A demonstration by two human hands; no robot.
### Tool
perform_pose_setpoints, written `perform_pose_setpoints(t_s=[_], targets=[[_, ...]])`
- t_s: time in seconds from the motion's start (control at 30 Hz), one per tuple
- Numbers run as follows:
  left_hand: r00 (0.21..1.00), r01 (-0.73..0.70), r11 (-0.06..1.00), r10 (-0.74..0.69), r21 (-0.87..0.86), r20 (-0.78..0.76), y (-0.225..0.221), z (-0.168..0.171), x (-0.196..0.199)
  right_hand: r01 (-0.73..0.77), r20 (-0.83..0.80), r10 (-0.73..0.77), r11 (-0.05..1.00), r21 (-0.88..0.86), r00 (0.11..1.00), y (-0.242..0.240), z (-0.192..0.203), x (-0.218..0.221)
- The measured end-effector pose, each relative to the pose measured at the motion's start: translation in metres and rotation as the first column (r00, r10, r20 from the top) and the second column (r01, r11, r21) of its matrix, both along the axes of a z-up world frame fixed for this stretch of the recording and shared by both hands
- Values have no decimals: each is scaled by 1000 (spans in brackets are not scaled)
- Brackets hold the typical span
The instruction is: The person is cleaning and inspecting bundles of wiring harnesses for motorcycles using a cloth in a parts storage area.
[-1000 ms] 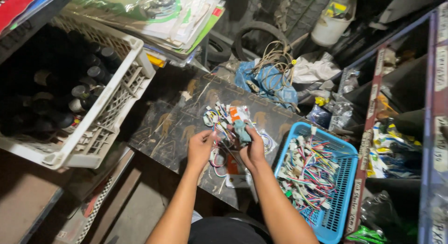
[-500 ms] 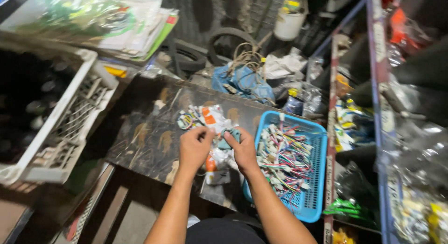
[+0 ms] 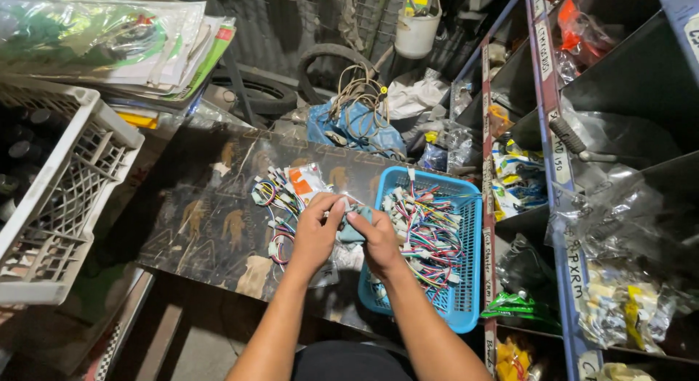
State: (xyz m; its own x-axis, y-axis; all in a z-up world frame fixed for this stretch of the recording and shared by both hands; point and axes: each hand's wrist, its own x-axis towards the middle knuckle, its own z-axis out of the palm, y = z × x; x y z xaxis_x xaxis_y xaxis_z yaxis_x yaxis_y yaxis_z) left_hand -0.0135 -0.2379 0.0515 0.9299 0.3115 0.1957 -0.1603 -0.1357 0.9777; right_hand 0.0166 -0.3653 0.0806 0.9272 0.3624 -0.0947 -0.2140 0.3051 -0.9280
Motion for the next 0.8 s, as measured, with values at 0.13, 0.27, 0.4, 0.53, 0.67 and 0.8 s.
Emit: perform_pose_setpoints(t_s=[0.13,0.27,0.4,0.53,0.67,0.8], targets=[[997,-70,997,70,-17,-31,-9,-1,0,38,10,-38,999,5,999,-1,-16,4],[992,-130,986,128,-108,-23,-17,-14,0,-6,203,34,991,-137,979,-1,-25,11],[961,-277,915,269,-294,-66,-18,-3,-15,-72,326,165,958,-277,931,6,1,-4],[921,-380,800,375,-464,-107,-11,18,-18,-84,312,172,957,-276,934,7,4,-12],[969,-249,946,244,-206,-46,2,6,-13,-23,309,116,957,-289,944,4,1,-10],[990,-140,980,135,-142,-46,-4,0,-12,37,333,51,967,-253,941,13,22,-11]])
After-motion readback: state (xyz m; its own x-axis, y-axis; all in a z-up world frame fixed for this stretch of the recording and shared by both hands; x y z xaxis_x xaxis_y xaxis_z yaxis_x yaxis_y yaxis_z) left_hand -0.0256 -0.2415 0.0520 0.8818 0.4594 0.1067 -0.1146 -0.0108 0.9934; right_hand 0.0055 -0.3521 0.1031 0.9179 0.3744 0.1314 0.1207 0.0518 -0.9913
